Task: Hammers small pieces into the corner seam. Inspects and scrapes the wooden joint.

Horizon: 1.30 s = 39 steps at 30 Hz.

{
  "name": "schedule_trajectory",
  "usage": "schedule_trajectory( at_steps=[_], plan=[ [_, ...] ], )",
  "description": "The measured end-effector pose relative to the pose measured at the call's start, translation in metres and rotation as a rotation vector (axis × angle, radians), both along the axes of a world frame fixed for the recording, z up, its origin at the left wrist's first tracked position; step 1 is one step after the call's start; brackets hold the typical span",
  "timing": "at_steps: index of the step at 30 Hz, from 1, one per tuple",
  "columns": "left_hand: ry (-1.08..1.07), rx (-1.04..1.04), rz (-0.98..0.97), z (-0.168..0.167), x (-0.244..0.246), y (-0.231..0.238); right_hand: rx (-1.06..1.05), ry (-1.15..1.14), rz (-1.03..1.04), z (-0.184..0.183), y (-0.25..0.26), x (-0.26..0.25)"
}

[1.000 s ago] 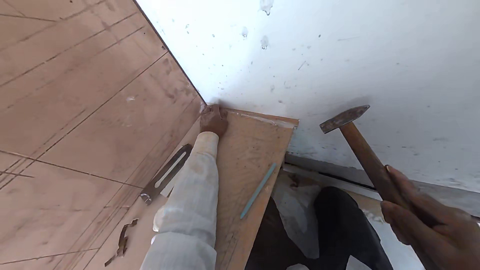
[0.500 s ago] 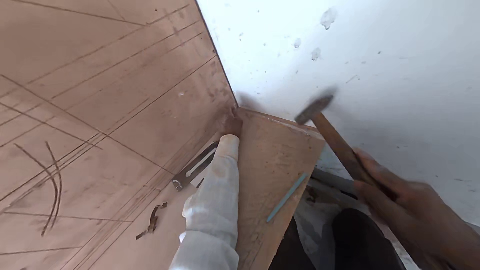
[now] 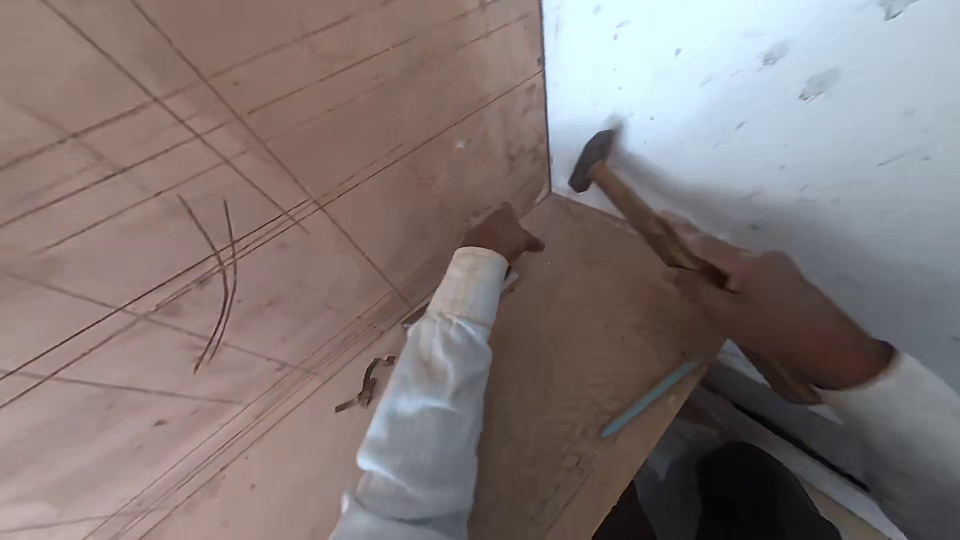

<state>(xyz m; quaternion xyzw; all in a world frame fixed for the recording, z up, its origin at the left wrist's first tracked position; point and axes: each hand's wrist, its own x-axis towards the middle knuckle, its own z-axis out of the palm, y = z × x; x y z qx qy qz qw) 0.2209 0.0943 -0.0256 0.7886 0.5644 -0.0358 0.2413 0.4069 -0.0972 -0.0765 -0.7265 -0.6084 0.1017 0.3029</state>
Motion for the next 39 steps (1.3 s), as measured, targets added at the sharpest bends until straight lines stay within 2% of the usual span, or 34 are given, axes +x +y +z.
schedule_trajectory(
  at_steps=[2, 3, 6, 8, 10, 11, 13, 16, 18, 21, 24, 27, 31, 37, 39],
  plan=[
    [0.121, 0.035, -0.017, 0.003, -0.024, -0.016, 0.092, 0.044, 0.003, -0.012, -0.034, 0.009],
    [0.112, 0.089, -0.023, 0.001, -0.035, -0.023, 0.137, 0.081, -0.018, -0.022, -0.054, 0.013],
    [-0.169, 0.395, -0.101, -0.015, -0.041, -0.050, 0.224, 0.319, -0.084, -0.059, -0.130, 0.010],
    [-0.434, 0.595, -0.248, -0.033, -0.019, -0.072, 0.242, 0.661, -0.116, -0.084, -0.180, -0.006],
    [-0.560, 0.649, -0.380, -0.042, 0.020, -0.093, 0.239, 0.935, -0.174, -0.105, -0.221, -0.024],
    [-0.547, 0.616, -0.418, -0.043, 0.042, -0.108, 0.237, 1.024, -0.216, -0.118, -0.237, -0.031],
    [-0.383, 0.506, -0.471, -0.044, 0.086, -0.139, 0.214, 1.123, -0.331, -0.142, -0.258, -0.040],
    [-0.013, 0.349, -0.593, -0.057, 0.149, -0.169, 0.163, 1.211, -0.495, -0.169, -0.270, -0.046],
    [0.164, 0.381, -0.640, -0.077, 0.179, -0.175, 0.145, 1.236, -0.549, -0.183, -0.272, -0.046],
    [0.300, 0.521, -0.609, -0.095, 0.198, -0.185, 0.087, 1.257, -0.539, -0.199, -0.276, -0.040],
    [0.334, 0.746, -0.631, -0.112, 0.194, -0.190, -0.010, 1.261, -0.500, -0.212, -0.280, -0.035],
    [0.357, 0.872, -0.663, -0.119, 0.190, -0.193, -0.099, 1.257, -0.464, -0.216, -0.282, -0.028],
    [0.501, 0.795, -0.700, -0.116, 0.192, -0.197, -0.105, 1.271, -0.433, -0.221, -0.283, -0.022],
    [0.372, 0.947, -0.687, -0.126, 0.189, -0.193, -0.097, 1.318, -0.448, -0.221, -0.284, -0.022],
    [0.374, 0.884, -0.689, -0.123, 0.190, -0.194, -0.100, 1.320, -0.452, -0.220, -0.283, -0.022]
  ],
)
